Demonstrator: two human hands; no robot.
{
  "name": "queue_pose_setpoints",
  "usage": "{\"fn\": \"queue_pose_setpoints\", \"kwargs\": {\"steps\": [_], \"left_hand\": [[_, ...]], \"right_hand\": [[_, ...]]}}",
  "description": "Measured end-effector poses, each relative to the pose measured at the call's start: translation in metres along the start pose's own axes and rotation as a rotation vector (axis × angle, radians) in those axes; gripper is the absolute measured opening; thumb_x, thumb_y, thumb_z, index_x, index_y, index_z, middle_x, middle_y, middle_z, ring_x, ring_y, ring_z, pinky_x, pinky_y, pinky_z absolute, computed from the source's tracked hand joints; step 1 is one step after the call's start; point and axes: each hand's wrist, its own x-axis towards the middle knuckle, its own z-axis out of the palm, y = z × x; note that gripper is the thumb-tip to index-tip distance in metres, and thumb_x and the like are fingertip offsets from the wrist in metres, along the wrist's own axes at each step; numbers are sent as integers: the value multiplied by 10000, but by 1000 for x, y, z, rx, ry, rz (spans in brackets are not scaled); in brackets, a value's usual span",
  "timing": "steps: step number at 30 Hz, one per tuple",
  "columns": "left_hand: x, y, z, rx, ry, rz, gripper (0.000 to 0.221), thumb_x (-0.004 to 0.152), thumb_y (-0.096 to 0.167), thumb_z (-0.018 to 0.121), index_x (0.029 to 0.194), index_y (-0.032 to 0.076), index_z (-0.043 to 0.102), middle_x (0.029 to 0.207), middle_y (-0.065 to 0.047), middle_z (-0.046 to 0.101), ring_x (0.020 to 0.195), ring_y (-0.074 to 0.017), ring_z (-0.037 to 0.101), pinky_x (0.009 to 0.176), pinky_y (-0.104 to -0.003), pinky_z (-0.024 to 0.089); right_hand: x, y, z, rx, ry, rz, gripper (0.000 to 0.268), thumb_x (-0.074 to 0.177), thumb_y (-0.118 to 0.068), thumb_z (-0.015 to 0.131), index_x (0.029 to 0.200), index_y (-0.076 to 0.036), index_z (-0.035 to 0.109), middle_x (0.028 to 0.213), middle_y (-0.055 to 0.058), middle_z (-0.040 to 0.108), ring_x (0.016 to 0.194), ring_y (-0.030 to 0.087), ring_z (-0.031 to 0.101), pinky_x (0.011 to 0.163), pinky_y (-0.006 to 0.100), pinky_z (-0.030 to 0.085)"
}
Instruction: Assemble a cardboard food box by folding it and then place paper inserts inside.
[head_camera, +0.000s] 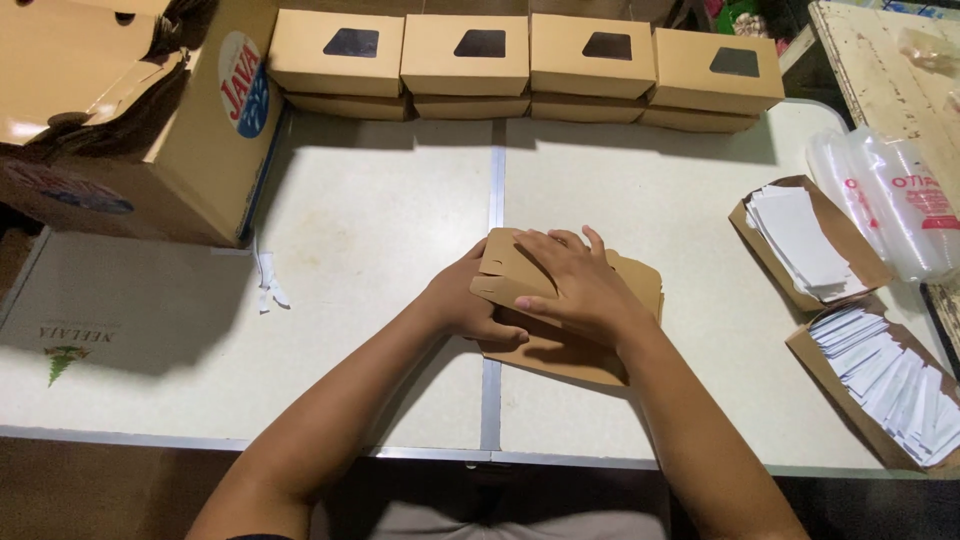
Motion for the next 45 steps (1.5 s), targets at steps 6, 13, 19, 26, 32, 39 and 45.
{"fn": "queue_pose_setpoints", "kwargs": {"steps": [6,13,19,26,32,39,45], "left_hand": [[2,7,1,67,-9,2,855,729,735,544,1339,145,642,1368,-59,681,1395,-228,521,1279,-436,99],[3,23,-19,157,24,-128,666,780,633,598,1190,121,715,1192,-93,755,1201,-243,666,1148,-435,337],[8,44,-27,403,116,-219,486,874,499,634,1119,89,723,905,-92,777,900,-278,757,843,-433,548],[3,52,-33,241,137,-439,565,879,530,675,1019,-17,709,756,-138,728,697,-331,740,594,-421,576],[1,1,23,431,200,-612,900,858,655,651,1398,-54,529,802,-174,729,715,-359,761,600,-509,581],[1,-16,11,514,219,-320,556,812,624,712,1017,108,739,1098,-114,661,1088,-341,619,878,-467,455],[-3,-42,16,207,111,-51,528,863,515,567,1266,183,643,1447,-132,550,1374,-364,481,1045,-516,424]], "right_hand": [[2,1,-1,38,-9,10,971,788,-824,505,1573,-266,384,1552,116,507,1443,371,426,1218,647,80],[-5,27,4,-207,471,-120,785,753,-697,751,1382,-241,640,1264,19,719,1189,242,634,1168,566,278],[1,60,8,-301,705,-63,619,976,-684,561,1440,-277,604,1409,13,615,1297,238,554,1138,529,281],[0,39,4,-254,741,33,606,997,-500,635,1497,-171,536,1555,189,431,1449,414,368,1143,629,267],[3,62,26,-297,507,354,609,932,-493,654,1470,-219,577,1434,156,524,1320,388,523,1009,573,434],[1,57,10,-49,269,573,688,916,-442,674,1536,-194,507,1084,129,632,1027,378,705,797,529,564],[3,57,16,111,409,492,644,851,-242,766,1463,-219,568,947,55,638,878,315,724,738,497,590]]}}
